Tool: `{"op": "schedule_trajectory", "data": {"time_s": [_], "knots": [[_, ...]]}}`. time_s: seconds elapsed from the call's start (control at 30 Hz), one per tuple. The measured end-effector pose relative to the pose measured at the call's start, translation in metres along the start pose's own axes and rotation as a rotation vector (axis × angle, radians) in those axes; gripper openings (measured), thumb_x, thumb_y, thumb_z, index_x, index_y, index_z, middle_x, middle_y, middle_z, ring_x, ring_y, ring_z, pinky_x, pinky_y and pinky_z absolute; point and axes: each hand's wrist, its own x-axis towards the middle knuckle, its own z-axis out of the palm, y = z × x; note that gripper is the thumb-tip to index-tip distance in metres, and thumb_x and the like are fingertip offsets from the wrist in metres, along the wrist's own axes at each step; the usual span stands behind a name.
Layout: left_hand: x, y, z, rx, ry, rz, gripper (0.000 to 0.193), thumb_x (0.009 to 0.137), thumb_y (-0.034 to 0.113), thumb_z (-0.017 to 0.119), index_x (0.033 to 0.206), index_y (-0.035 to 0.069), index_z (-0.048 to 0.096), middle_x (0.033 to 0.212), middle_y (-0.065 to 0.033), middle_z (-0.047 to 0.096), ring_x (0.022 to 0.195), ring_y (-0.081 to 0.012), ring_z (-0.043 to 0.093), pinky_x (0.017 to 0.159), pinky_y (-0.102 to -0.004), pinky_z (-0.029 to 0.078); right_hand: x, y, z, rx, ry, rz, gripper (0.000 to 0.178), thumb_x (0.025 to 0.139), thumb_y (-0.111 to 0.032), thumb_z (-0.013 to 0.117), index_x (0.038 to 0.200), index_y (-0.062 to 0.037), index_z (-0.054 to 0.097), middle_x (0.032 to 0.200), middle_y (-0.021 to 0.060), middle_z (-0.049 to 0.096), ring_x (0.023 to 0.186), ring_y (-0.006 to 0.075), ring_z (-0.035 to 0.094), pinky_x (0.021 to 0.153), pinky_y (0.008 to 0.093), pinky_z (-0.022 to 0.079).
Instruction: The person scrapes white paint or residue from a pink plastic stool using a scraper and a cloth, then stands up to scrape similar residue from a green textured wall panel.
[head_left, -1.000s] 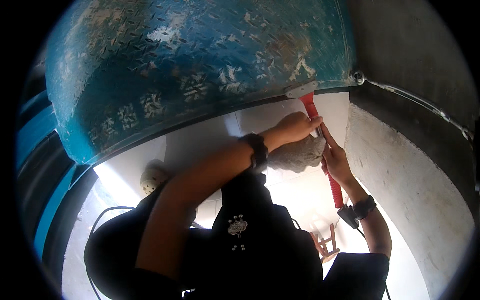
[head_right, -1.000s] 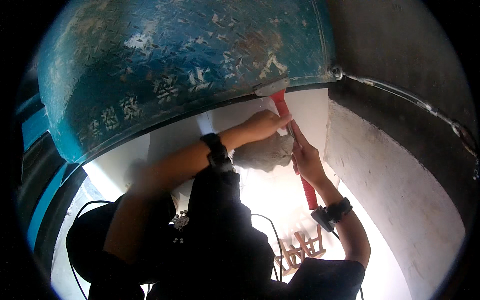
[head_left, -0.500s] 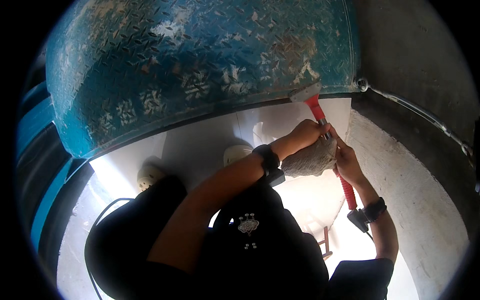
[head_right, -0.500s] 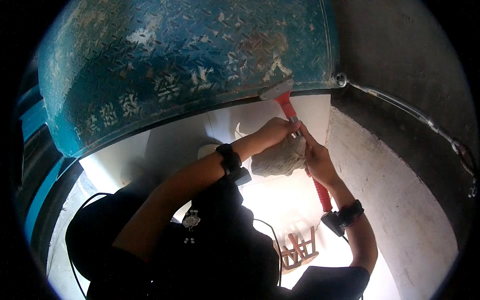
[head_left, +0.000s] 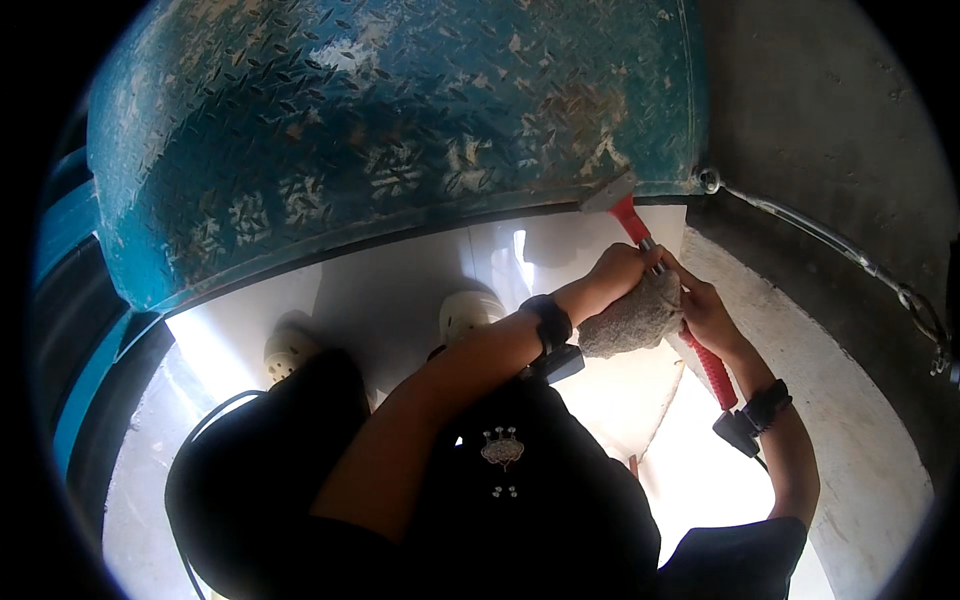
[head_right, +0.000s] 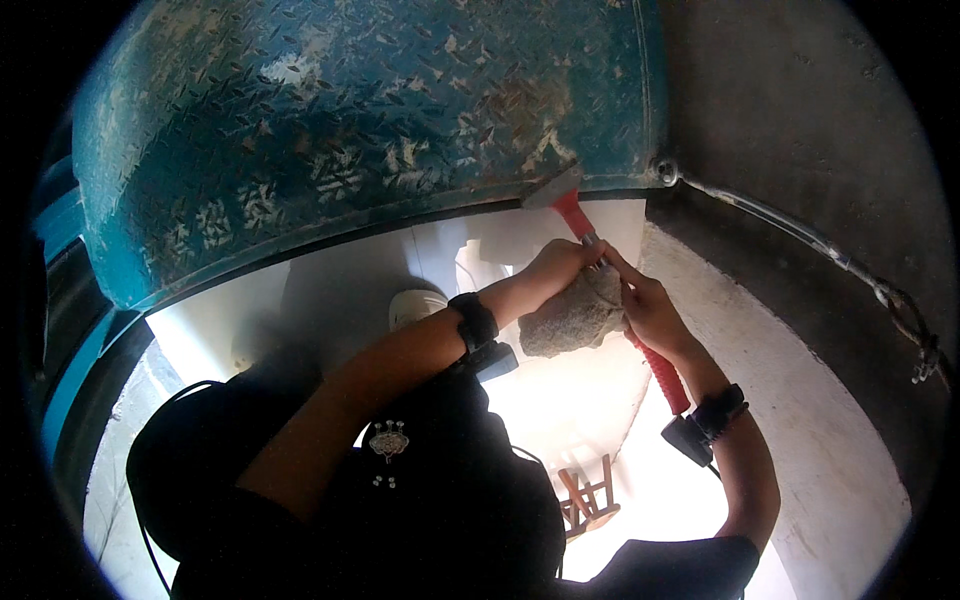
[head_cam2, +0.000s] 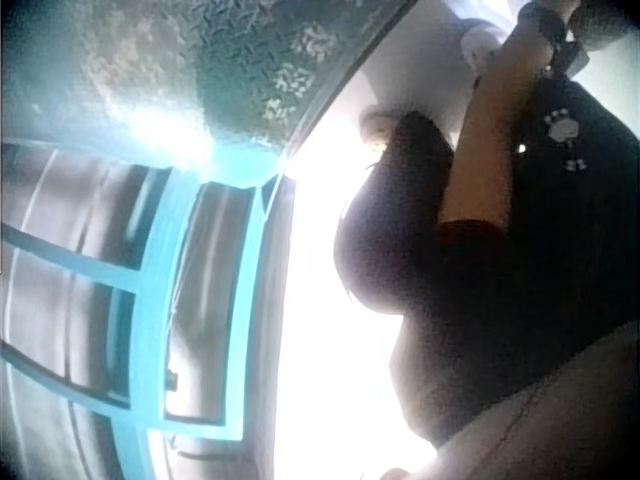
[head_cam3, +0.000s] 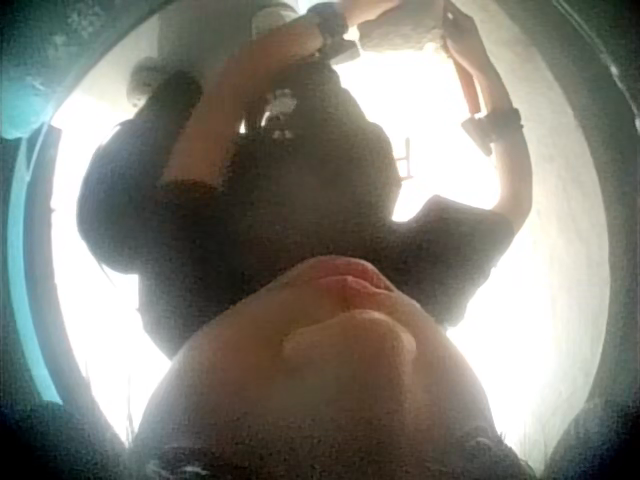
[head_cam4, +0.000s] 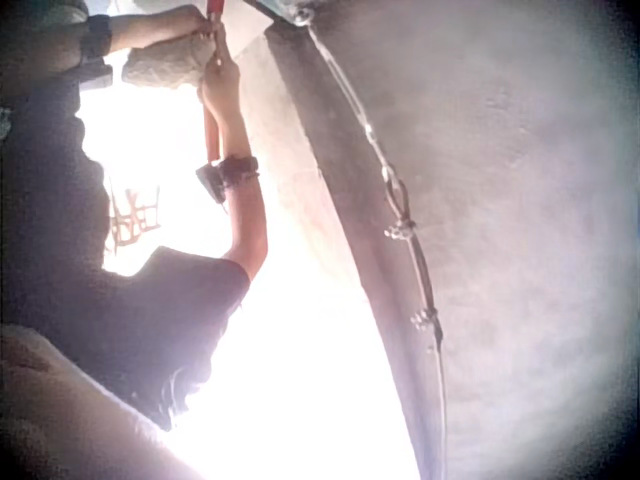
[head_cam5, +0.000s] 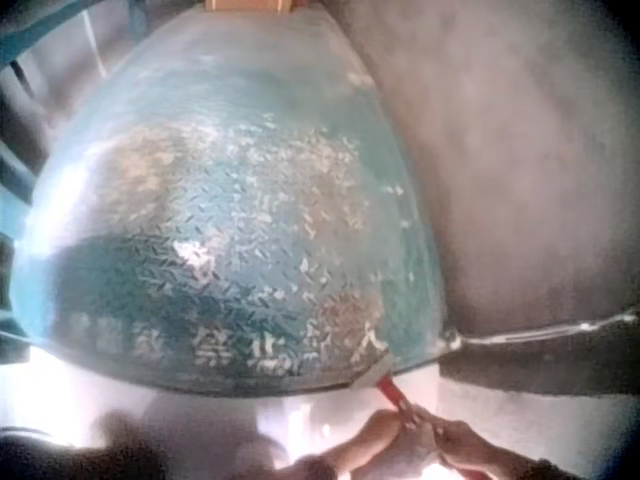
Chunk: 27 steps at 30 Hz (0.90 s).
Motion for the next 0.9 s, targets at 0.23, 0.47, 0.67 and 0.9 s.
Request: {"op": "schedule_trajectory", "data": {"time_s": [0.23, 0.47, 0.67, 0.9], "knots": [[0.006, 0.002, 0.0, 0.154, 0.015, 0.105, 0.042, 0.093, 0.035, 0.047, 0.09, -0.002, 0.064, 0.082, -0.0093, 0.063, 0.073, -0.0161, 0.058, 0.069, -0.0314, 0.043, 0.007, 0.005, 0.001, -0.013, 0.056, -0.007, 0.043, 0.097, -0.012, 0.034, 0.139, -0.0232, 0.033, 0.052, -0.0018, 0.043, 0.04, 0.0054, 0.039, 0.038, 0.0223, 0.036], [-0.006, 0.01, -0.007, 0.221, 0.02, 0.139, 0.05, 0.092, 0.043, 0.046, 0.091, -0.003, 0.064, 0.081, -0.0119, 0.063, 0.075, -0.0165, 0.057, 0.07, -0.0321, 0.043, 0.006, 0.007, 0.007, 0.101, 0.048, -0.01, 0.045, 0.097, -0.012, 0.034, 0.14, -0.0239, 0.03, 0.053, -0.0021, 0.044, 0.04, 0.0048, 0.039, 0.039, 0.0215, 0.036], [0.001, 0.033, -0.016, 0.347, 0.013, 0.188, 0.047, 0.093, 0.042, 0.045, 0.093, -0.001, 0.064, 0.084, -0.0126, 0.064, 0.079, -0.0199, 0.059, 0.073, -0.0325, 0.043, 0.036, -0.005, 0.0, 0.149, 0.067, -0.157, 0.052, 0.093, -0.003, 0.033, 0.141, -0.0213, 0.029, 0.056, -0.0028, 0.046, 0.042, 0.004, 0.04, 0.039, 0.02, 0.036], [0.017, 0.032, -0.024, 0.382, 0.043, 0.259, 0.041, 0.093, 0.037, 0.044, 0.097, 0.0, 0.062, 0.091, -0.0108, 0.064, 0.085, -0.0184, 0.058, 0.075, -0.0319, 0.042, 0.051, 0.0, -0.003, 0.272, 0.003, -0.197, 0.054, 0.091, -0.002, 0.039, 0.141, -0.0225, 0.029, 0.058, -0.0027, 0.048, 0.042, 0.0034, 0.04, 0.038, 0.0202, 0.035]]}}
